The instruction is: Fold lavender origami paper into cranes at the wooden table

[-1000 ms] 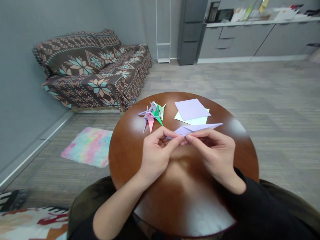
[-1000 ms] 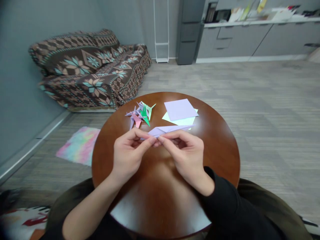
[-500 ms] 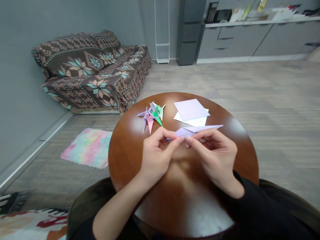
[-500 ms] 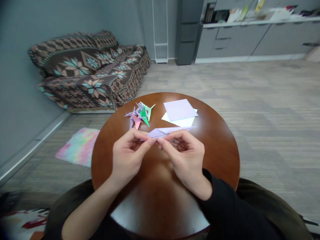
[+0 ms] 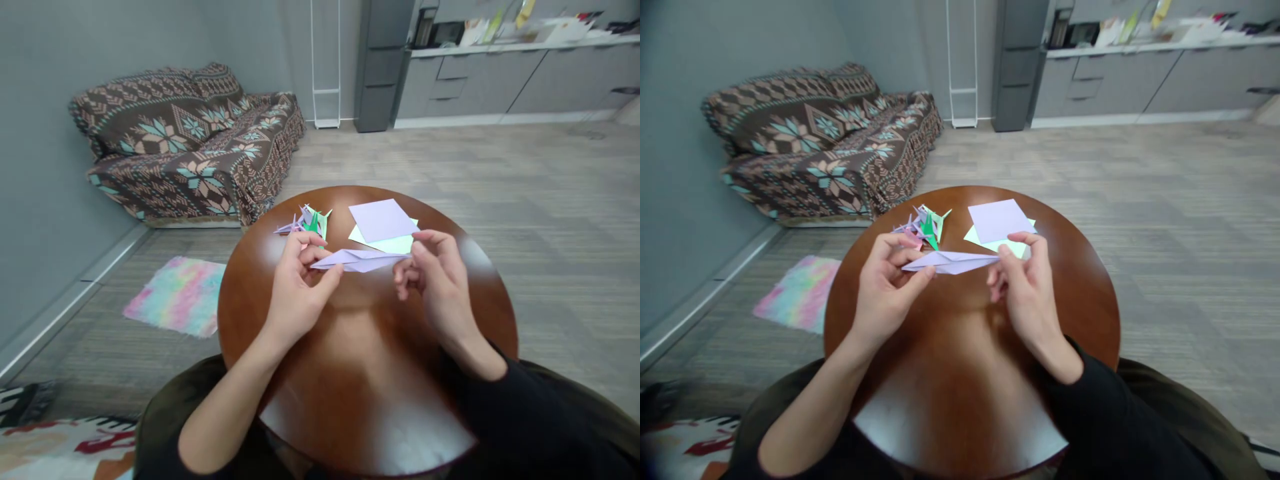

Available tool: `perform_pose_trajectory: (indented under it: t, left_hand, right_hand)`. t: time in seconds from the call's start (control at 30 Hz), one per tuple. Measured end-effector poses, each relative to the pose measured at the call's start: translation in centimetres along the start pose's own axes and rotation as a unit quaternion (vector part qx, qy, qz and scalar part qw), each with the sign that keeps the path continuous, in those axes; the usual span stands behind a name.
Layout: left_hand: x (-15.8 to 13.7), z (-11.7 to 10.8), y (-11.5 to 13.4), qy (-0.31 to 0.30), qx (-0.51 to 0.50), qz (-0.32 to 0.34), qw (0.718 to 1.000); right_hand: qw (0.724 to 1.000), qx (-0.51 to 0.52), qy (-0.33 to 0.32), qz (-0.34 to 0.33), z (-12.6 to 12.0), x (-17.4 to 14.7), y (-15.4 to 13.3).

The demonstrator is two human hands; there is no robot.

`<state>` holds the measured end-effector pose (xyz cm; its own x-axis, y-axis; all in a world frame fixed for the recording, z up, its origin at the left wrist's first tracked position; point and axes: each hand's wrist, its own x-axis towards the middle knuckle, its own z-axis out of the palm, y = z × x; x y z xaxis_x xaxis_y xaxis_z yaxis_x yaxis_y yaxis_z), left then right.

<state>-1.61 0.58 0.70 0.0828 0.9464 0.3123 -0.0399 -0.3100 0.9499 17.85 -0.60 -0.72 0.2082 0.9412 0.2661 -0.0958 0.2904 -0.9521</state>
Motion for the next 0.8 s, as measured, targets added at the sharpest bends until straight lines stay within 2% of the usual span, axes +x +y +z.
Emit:
perform_pose_trajectory:
  t: [0.07, 0.13, 0.17, 0.23, 0.27, 0.3, 0.4, 0.5, 0.57, 0.7, 0.8]
  left_hand:
    - [0.5, -0.7, 0.0, -0.077, 0.052, -0.007, 0.996]
    - [0.6, -0.9, 0.1, -0.139, 0.089, -0.016, 0.986]
    - [0.5, -0.7, 0.1, -0.163, 0.098, -0.021, 0.981]
    - [0.2, -0.3, 0.2, -0.193, 0.089, -0.036, 0.976]
    - [0.2, -0.1, 0.1, -0.194, 0.072, -0.047, 0.977]
    - [0.1, 0.1, 0.0, -0.184, 0.048, -0.061, 0.98]
    - [0.3, 0.4, -0.5, -0.106, -0.042, -0.103, 0.988]
    - [0.3, 0.6, -1.2, -0.041, -0.119, -0.127, 0.984]
    - [0.1, 0.8, -1.3, -0.03, -0.167, -0.145, 0.975]
    - [-0.6, 1.5, -1.1, -0.052, -0.264, -0.199, 0.942]
    - [-0.8, 1.6, -1.0, -0.051, -0.247, -0.219, 0.942]
  right_hand:
    - [0.993, -0.107, 0.028, -0.047, -1.5, 1.3, -0.3]
    - [0.968, -0.225, 0.003, -0.109, -2.4, 2.0, -0.8]
    - [0.961, -0.246, -0.055, -0.113, -2.4, 2.1, -1.0]
    - [0.953, -0.214, -0.2, -0.078, -2.0, 1.7, -1.2]
    - [0.949, -0.183, -0.252, -0.055, -1.6, 1.3, -1.2]
    - [0.948, -0.166, -0.265, -0.056, -1.2, 1.0, -1.0]
    - [0.969, -0.132, -0.178, -0.111, 0.1, 0.0, -0.4]
    - [0.981, -0.113, -0.112, -0.111, 1.1, -0.6, -0.1]
    - [0.984, -0.108, -0.087, -0.112, 1.6, -1.0, -0.1]
    - [0.984, -0.116, -0.031, -0.129, 2.2, -1.7, 0.1]
    - [0.983, -0.134, -0.034, -0.124, 2.2, -1.9, 0.3]
